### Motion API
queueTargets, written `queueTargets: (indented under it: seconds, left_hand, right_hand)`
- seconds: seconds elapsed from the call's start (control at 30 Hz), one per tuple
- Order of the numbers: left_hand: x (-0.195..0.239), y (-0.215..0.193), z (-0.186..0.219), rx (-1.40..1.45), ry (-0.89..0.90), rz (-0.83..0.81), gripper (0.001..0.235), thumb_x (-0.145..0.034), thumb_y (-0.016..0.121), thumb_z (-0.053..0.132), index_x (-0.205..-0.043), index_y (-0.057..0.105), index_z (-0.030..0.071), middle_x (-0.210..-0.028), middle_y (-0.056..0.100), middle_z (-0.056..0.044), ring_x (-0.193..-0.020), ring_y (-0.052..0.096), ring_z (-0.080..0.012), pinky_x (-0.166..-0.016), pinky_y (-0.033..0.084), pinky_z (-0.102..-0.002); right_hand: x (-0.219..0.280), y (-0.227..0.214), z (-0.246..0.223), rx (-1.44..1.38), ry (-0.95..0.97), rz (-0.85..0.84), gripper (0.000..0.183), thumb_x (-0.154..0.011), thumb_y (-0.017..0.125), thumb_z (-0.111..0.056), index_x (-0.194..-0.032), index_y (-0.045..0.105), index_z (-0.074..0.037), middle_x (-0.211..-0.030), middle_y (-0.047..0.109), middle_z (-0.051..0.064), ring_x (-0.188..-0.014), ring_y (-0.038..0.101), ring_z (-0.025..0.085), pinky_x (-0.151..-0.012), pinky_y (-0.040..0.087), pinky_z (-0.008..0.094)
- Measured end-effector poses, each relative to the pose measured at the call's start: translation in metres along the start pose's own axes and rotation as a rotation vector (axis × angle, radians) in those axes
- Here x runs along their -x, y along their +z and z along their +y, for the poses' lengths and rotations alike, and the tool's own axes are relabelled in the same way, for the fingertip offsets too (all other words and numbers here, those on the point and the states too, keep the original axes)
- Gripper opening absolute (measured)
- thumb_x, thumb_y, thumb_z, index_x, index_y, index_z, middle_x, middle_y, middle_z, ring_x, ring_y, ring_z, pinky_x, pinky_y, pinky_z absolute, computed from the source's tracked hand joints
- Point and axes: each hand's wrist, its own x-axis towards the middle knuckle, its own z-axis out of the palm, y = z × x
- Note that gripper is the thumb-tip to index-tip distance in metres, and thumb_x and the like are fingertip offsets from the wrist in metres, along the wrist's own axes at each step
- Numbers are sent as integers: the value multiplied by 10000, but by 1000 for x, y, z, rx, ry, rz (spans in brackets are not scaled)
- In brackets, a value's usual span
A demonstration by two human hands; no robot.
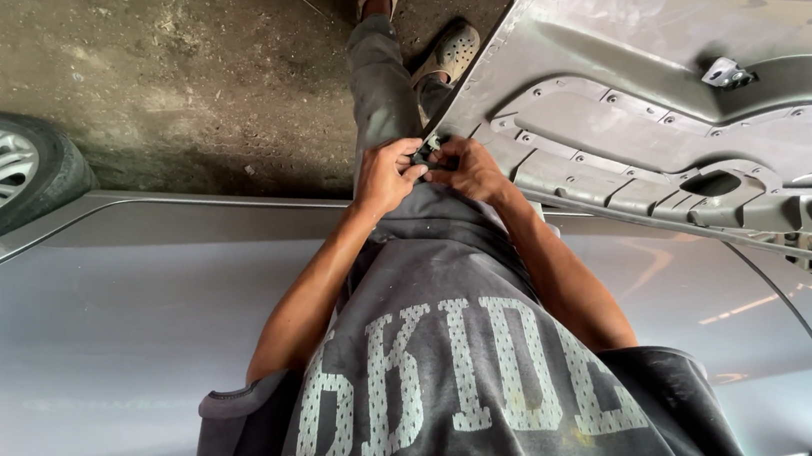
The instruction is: The person applies a white substance to a car door panel and then uses a tool to scrape and smooth the surface. They also handle a small container and a black trim piece, fitting it along the edge of the panel.
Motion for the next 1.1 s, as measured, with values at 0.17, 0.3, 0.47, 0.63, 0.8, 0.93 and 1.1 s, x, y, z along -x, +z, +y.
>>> queueTargets:
  seconds: [0.17, 0.3, 0.47, 0.63, 0.8, 0.93, 1.1]
  left_hand:
    - [2, -1, 3, 28, 12, 4, 432, -806, 818, -11, -1214, 677, -21, -1135, 766, -199, -890, 788, -249, -761, 645, -327]
    - [6, 1, -2, 3, -3, 8, 447, -798, 830, -17, -1221, 687, -22, -1079, 759, -213, -895, 786, -255, -773, 637, -333]
    - [1, 2, 2, 31, -14, 8, 426, -820, 796, -31, -1231, 682, -25, -1103, 778, -196, -878, 791, -232, -751, 631, -317]
    - [3, 2, 7, 58, 3, 24, 422, -811, 796, -44, -1215, 676, -34, -1100, 771, -187, -865, 786, -220, -739, 632, -313]
    - [5, 4, 5, 33, -42, 30, 426, -811, 811, -26, -1220, 691, -18, -998, 785, -179, -865, 791, -214, -750, 633, -315]
    - [9, 6, 1, 27, -58, 41, 434, -808, 825, -7, -1223, 700, -1, -984, 781, -180, -859, 791, -221, -749, 630, -322]
    - [8, 4, -2, 41, 20, 53, 431, -809, 822, -14, -1221, 695, -11, -1063, 779, -192, -879, 784, -232, -755, 634, -322]
  right_hand:
    - [2, 1, 5, -195, -14, -29, 256, -816, 854, -174, -992, 723, -42, -1009, 626, 83, -919, 621, 196, -806, 525, 373]
    - [5, 0, 0, -30, -97, -26, 294, -817, 880, -181, -1014, 723, -31, -986, 659, 79, -933, 645, 186, -830, 520, 341]
    - [8, -5, -16, -39, 45, 14, 322, -779, 897, -216, -997, 740, -39, -910, 746, 52, -831, 677, 149, -753, 547, 303]
    - [16, 0, -25, -192, 163, 180, 656, -707, 927, -91, -1192, 487, -46, -950, 763, 58, -830, 678, 142, -715, 546, 329]
    - [9, 7, -5, -400, 110, 130, 718, -716, 911, -33, -1253, 439, -92, -953, 745, 70, -872, 686, 126, -738, 585, 309]
    - [13, 9, -4, -406, 99, 111, 702, -720, 879, -20, -1267, 446, -97, -958, 742, 62, -873, 668, 125, -746, 550, 294]
    - [7, 4, 4, -348, 43, 31, 731, -764, 907, -39, -1348, 472, -91, -1010, 732, 64, -965, 663, 131, -876, 531, 312]
